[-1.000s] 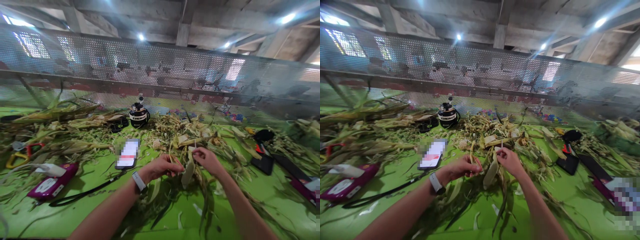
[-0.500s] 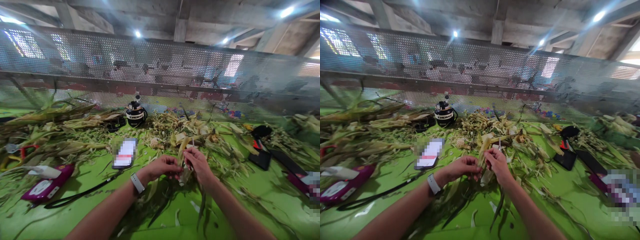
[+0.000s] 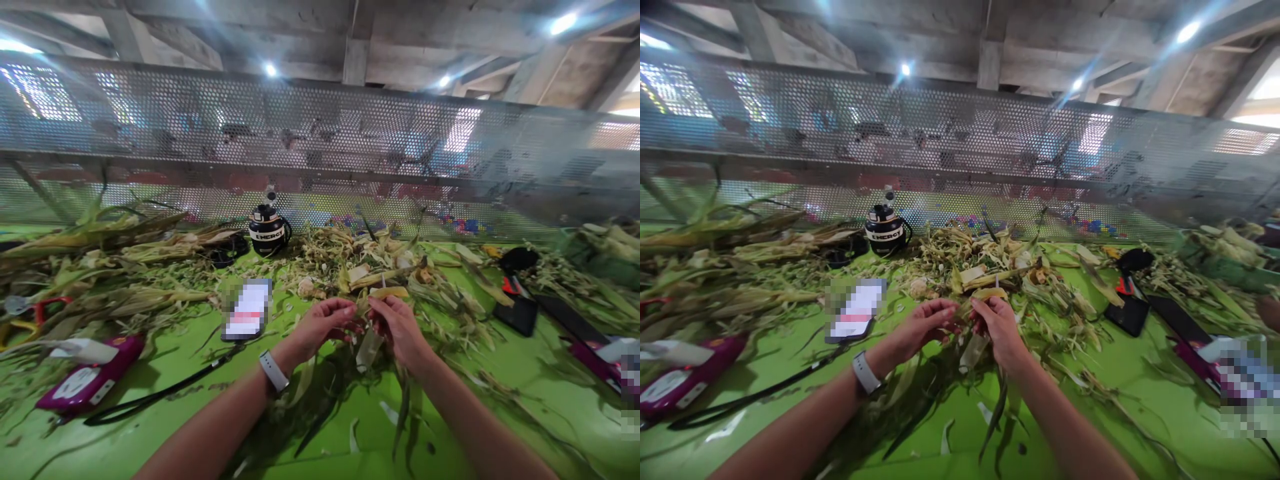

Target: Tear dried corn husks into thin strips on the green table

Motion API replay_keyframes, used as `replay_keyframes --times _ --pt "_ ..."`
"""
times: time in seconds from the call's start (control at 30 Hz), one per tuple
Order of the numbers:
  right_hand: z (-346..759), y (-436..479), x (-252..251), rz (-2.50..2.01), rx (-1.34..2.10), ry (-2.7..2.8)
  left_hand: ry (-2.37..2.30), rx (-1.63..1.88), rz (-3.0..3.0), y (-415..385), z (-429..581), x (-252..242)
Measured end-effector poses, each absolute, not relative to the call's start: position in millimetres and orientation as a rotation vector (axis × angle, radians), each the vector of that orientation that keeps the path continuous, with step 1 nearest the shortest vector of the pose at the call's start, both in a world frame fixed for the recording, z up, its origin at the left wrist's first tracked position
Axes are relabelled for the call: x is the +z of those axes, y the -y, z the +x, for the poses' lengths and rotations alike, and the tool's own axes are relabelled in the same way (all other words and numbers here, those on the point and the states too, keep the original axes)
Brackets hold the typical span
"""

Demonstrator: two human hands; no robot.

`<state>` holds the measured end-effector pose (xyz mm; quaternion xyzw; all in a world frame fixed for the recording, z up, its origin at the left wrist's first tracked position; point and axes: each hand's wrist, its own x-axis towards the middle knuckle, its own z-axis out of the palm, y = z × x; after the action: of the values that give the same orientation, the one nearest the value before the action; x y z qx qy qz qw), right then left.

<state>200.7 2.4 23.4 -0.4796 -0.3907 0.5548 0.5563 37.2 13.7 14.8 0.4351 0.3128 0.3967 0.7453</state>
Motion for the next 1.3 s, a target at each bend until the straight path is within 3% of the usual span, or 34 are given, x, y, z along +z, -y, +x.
replay_keyframes --times 0.27,1.3 --pt "196 4 27 -1.087 1.331 0.799 -0.548 0.915 0.893 -11 37 7" --pt "193 8 23 -1.009 1.24 0.966 -0.76 0.905 1.08 -11 39 15"
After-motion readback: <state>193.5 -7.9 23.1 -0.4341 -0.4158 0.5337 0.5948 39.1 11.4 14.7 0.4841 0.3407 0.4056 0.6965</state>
